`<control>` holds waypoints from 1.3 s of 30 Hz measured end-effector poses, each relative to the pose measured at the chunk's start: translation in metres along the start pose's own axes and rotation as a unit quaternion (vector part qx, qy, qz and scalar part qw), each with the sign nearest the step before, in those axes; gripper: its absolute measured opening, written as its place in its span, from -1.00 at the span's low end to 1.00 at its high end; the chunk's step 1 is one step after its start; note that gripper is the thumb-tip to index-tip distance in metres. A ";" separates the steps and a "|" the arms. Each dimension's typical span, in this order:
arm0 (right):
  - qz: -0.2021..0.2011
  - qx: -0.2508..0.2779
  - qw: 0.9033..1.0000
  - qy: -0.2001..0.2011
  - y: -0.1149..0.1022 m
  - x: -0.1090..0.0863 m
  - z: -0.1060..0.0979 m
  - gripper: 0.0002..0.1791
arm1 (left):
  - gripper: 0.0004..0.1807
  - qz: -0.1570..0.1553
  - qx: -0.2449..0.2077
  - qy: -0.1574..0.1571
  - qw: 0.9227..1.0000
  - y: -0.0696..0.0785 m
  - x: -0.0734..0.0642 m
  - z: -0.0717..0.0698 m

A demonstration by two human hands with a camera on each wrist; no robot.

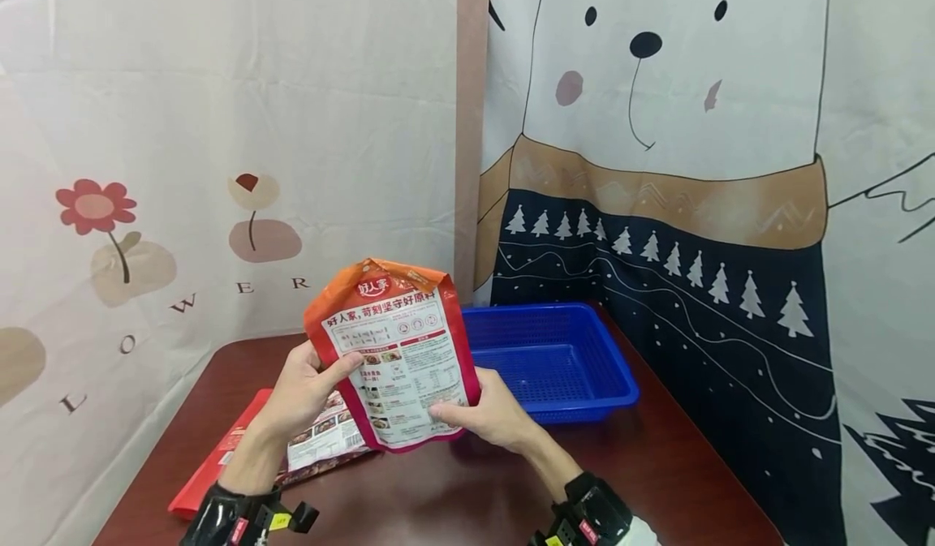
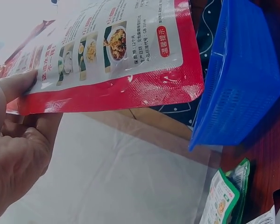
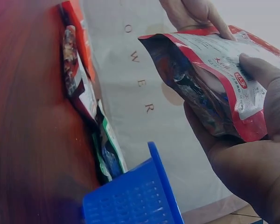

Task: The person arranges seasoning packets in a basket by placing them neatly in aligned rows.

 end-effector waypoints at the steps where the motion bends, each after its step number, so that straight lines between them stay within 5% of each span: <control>1: -0.005 -0.002 1.000 0.005 -0.001 0.001 0.001 -0.48 | -0.54 -0.005 0.000 0.000 1.000 -0.001 0.001 -0.001; 8: -0.058 -0.037 0.996 0.058 -0.008 0.000 0.010 -0.51 | -0.54 -0.035 0.007 0.012 0.999 -0.010 0.006 -0.008; 13: -0.092 -0.050 0.986 0.131 -0.010 -0.002 0.012 -0.54 | -0.44 -0.031 0.013 0.062 0.998 -0.009 0.015 -0.006; 20: -0.133 -0.076 0.958 0.242 -0.015 -0.004 0.013 -0.47 | -0.18 -0.013 0.039 0.153 0.987 0.003 0.017 0.004; 26: -0.174 -0.109 0.928 0.312 -0.021 -0.005 0.013 -0.47 | -0.19 0.003 0.103 0.231 0.968 0.019 0.005 0.014; 34: -0.206 -0.178 0.881 0.387 -0.024 -0.007 0.012 -0.40 | -0.17 0.040 0.069 0.163 0.983 0.046 0.013 0.046; 39: -0.230 -0.216 0.845 0.432 -0.023 -0.006 0.010 -0.36 | -0.16 0.044 0.076 0.152 0.984 0.055 0.021 0.061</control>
Point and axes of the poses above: each hand's wrist, its own x-axis towards the middle knuckle, its own z-axis out of the palm, y = z × x, the point moved 6 cm from there along x, towards the middle knuckle, and after that the axes turned 8 degrees about z, right-handed, at the moved point
